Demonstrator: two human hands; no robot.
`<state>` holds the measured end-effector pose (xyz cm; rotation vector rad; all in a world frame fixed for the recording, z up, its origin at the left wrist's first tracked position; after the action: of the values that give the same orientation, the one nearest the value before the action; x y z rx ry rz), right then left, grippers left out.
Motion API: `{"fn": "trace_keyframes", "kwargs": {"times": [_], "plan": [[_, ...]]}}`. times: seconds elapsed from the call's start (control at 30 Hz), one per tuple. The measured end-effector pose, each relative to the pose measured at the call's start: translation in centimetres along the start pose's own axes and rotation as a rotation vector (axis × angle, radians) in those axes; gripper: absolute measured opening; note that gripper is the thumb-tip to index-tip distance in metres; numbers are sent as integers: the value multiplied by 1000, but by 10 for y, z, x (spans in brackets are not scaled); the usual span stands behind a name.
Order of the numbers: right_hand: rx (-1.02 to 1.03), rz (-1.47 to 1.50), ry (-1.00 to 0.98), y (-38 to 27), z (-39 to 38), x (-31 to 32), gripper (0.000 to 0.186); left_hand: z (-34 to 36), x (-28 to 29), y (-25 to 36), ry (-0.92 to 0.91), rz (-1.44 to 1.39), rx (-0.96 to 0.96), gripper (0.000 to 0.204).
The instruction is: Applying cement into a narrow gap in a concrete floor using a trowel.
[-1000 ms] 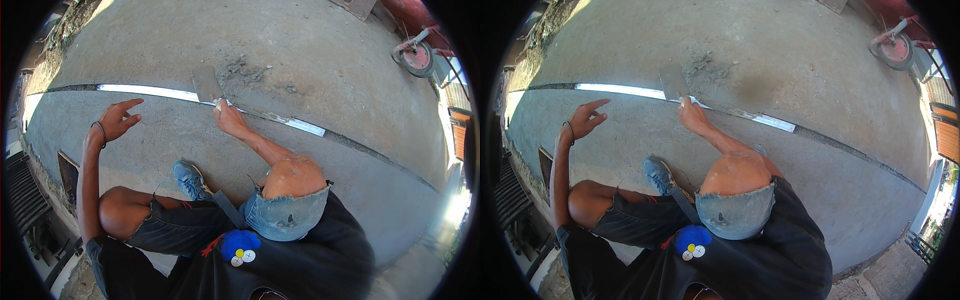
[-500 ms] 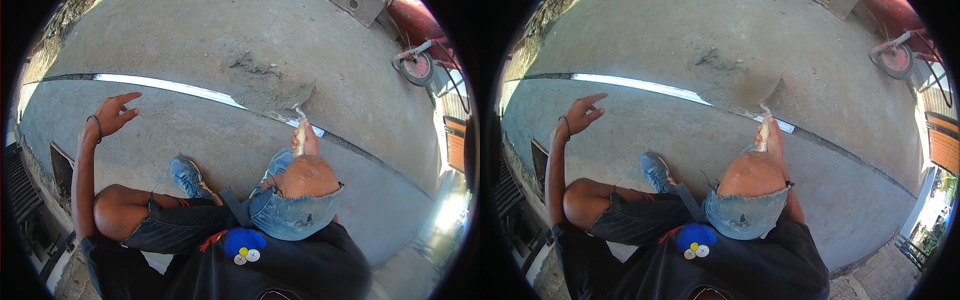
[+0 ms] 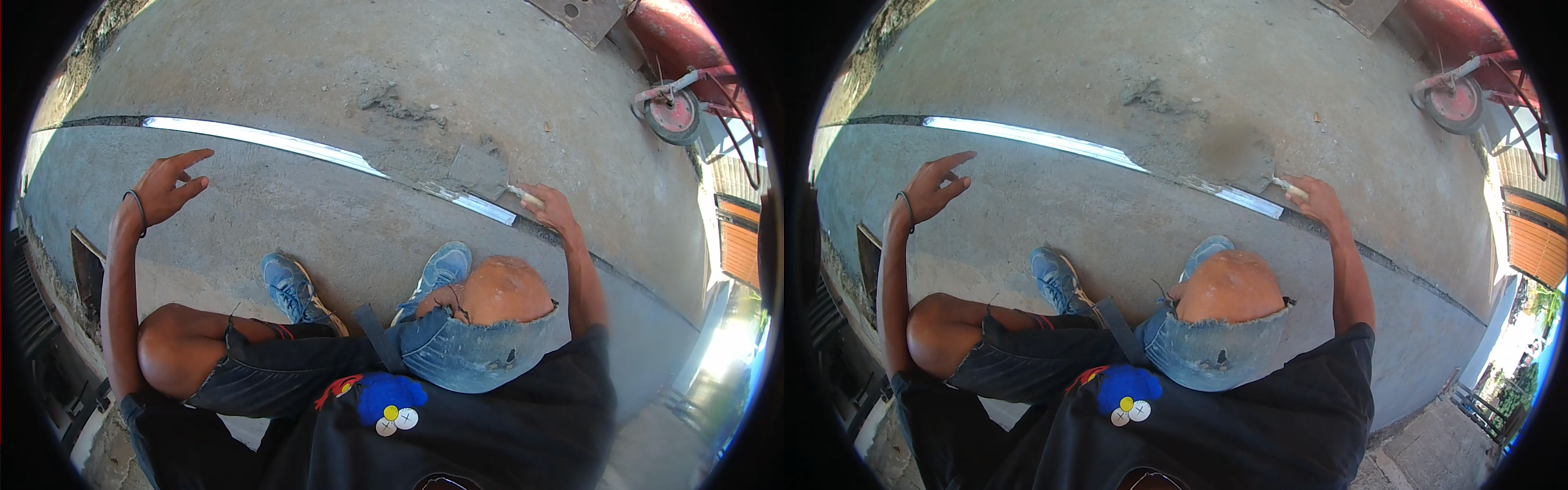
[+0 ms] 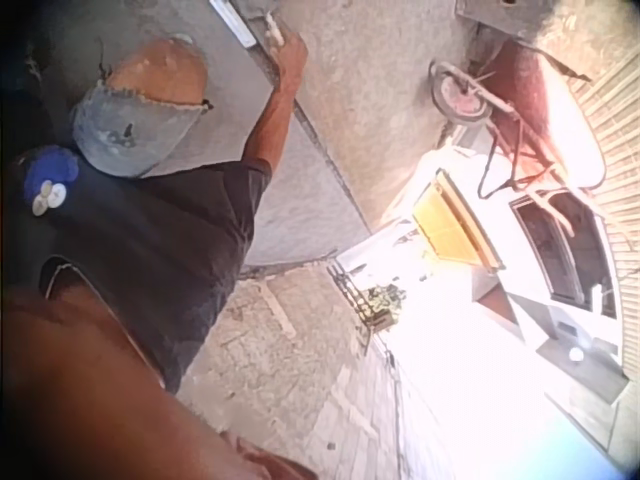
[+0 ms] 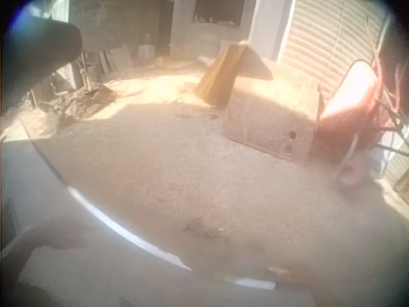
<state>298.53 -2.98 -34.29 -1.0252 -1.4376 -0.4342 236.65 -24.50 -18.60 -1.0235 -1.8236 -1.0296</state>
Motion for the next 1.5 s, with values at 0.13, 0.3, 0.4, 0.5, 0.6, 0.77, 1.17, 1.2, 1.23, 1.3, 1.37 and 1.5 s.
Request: {"fn": "trace_keyframes", "kwargs": {"times": [0.13, 0.3, 0.4, 0.5, 0.6, 0.77, 1.17, 1.2, 1.23, 1.3, 1.37, 1.5], "plan": [[64, 46, 12, -29, 30, -36, 40, 2, -1, -1, -12, 18, 21, 49], [207, 61, 61, -81, 77, -61, 40, 11, 0, 12, -14, 1, -1, 49], [351, 140, 169, -127, 110, -71, 42, 10, 2, 17, -23, 31, -8, 48], [280, 101, 25, -170, 140, -82, 42, 6, 7, 20, -38, 32, 1, 52], [263, 137, -9, -203, 162, -83, 41, 2, 11, 22, -30, 12, 1, 52], [283, 122, -36, -207, 177, -81, 38, -1, 13, 22, 4, 16, 9, 52], [-15, -92, -2, 16, -4, 13, 42, -2, 5, 4, 13, 23, 28, 48], [-96, -114, -24, 26, -15, 21, 43, -1, 5, 5, 12, 22, 29, 48], [-65, -106, -4, 29, -21, 26, 43, 0, 6, 8, 19, 25, 9, 48], [-167, -83, 10, 32, -28, 35, 41, 1, 6, 13, 25, 24, -6, 48], [-113, -53, 31, 18, -21, 30, 41, 2, 7, 18, 24, -6, -8, 48], [46, -31, 34, -32, 22, -12, 41, 4, 9, 24, 23, 53, -15, 48]]}}
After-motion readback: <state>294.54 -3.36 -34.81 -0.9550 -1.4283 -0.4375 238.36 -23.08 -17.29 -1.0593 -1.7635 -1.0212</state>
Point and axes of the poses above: each hand's wrist, its own z-axis towards the middle knuckle, its own x-axis out of the back of the hand, y = z × x, the point moved 3 cm from there along z, towards the middle knuckle, and after that the axes turned 12 degrees about y, right-handed, at the moved point
